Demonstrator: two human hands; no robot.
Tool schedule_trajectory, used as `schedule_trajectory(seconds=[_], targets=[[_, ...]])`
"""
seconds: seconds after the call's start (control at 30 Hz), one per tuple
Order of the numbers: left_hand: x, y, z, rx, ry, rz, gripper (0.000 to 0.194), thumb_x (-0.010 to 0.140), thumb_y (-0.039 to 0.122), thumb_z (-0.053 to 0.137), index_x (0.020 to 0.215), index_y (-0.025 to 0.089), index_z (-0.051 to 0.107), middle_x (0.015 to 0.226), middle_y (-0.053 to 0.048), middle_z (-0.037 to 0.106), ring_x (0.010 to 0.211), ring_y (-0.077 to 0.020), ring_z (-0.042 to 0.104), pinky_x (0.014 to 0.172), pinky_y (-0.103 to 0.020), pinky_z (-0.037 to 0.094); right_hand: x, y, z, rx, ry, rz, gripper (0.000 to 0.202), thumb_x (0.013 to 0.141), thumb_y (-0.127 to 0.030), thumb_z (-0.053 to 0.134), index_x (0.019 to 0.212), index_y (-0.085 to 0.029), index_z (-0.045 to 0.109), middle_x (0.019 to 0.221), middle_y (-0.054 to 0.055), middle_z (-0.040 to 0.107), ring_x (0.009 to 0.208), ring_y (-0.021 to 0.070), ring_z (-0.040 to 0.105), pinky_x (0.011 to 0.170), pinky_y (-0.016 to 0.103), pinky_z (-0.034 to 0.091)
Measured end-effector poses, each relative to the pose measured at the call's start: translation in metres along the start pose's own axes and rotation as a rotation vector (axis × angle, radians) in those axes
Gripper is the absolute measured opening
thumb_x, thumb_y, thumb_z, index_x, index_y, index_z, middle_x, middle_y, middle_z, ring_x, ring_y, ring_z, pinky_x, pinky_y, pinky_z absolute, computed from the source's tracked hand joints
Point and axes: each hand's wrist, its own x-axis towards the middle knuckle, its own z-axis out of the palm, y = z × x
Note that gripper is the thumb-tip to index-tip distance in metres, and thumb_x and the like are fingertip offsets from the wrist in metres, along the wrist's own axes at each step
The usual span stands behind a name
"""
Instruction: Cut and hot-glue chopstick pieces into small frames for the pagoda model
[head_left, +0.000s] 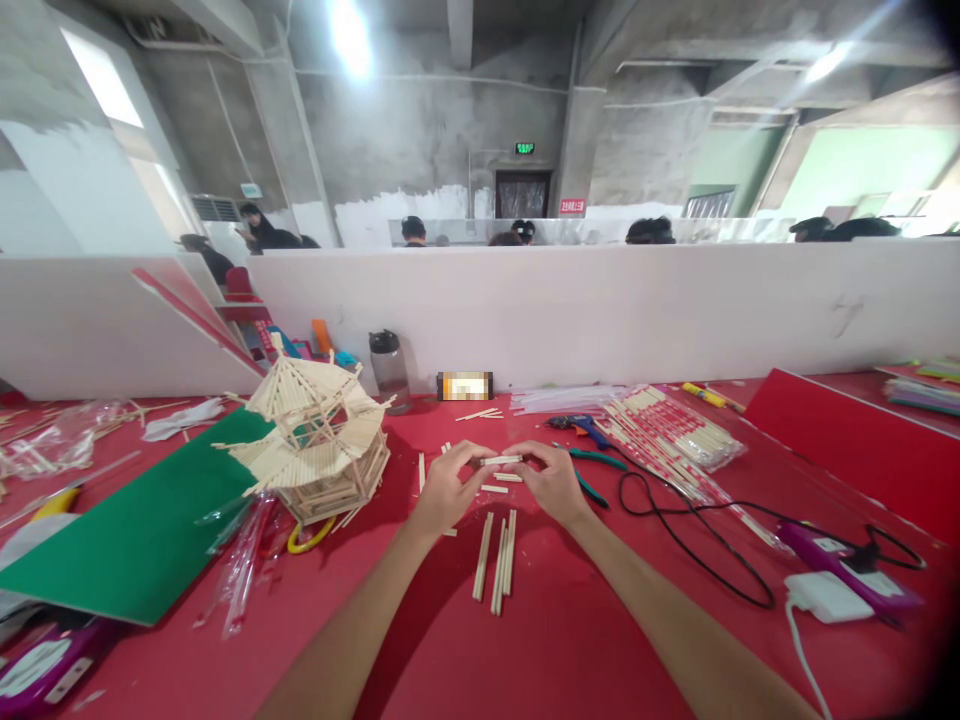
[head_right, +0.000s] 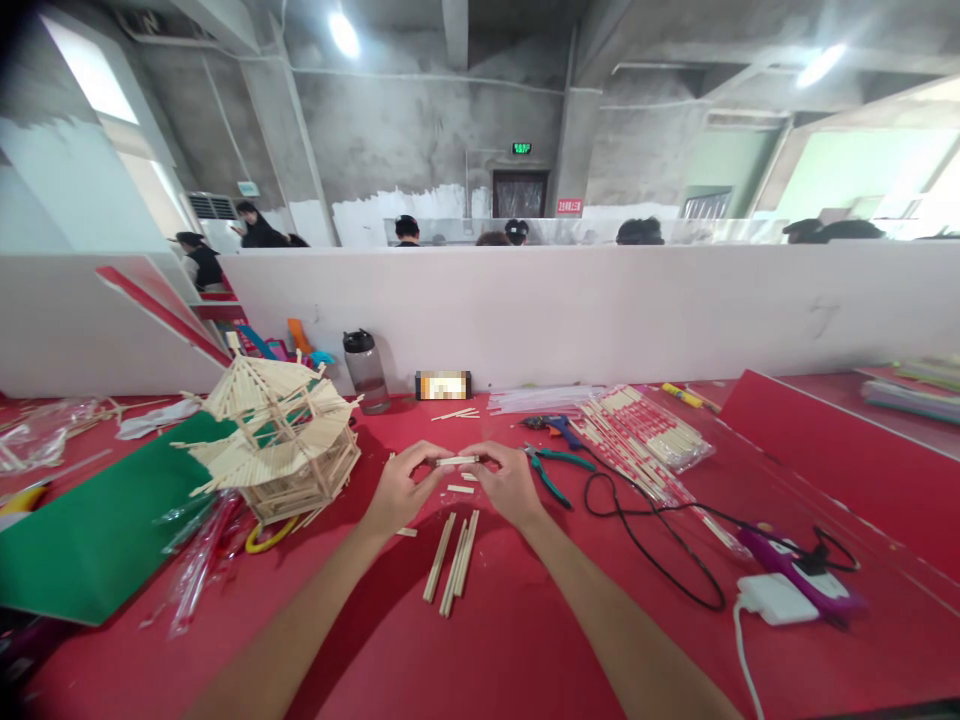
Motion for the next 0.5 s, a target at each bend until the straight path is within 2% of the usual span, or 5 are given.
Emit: schedule_trajectory(seconds=[0.23, 0.5], targets=[[-0.0014, 0.0014, 0.0016, -0.024, 0.030, 0.009, 0.019, 0.093, 0.036, 0.061, 0.097, 0.020, 0.070, 0.092, -0.005, 0.070, 0.084, -0.0164, 0.063, 0.082, -0.027, 0.050, -0.0002, -0.0027, 0.0015, 0.041, 0.031, 0.013, 0.006, 0.076, -0.021, 0.069, 0.079, -0.020, 0.074, 0.080, 0.004, 0.076, 0.076, 0.0207, 0.070, 0.073, 0.029, 0.055], [0.0012, 0.0046, 0.0023, -0.015, 0.089, -0.021, 0.018, 0.092, 0.036, 0.062, 0.095, 0.020, 0.070, 0.091, -0.004, 0.071, 0.084, -0.0166, 0.064, 0.081, -0.027, 0.050, -0.0007, -0.0010, 0.0072, 0.187, 0.031, 0.073, 0.017, 0.075, -0.031, 0.076, 0.086, -0.018, 0.074, 0.083, 0.004, 0.076, 0.075, 0.0196, 0.069, 0.070, 0.029, 0.056]])
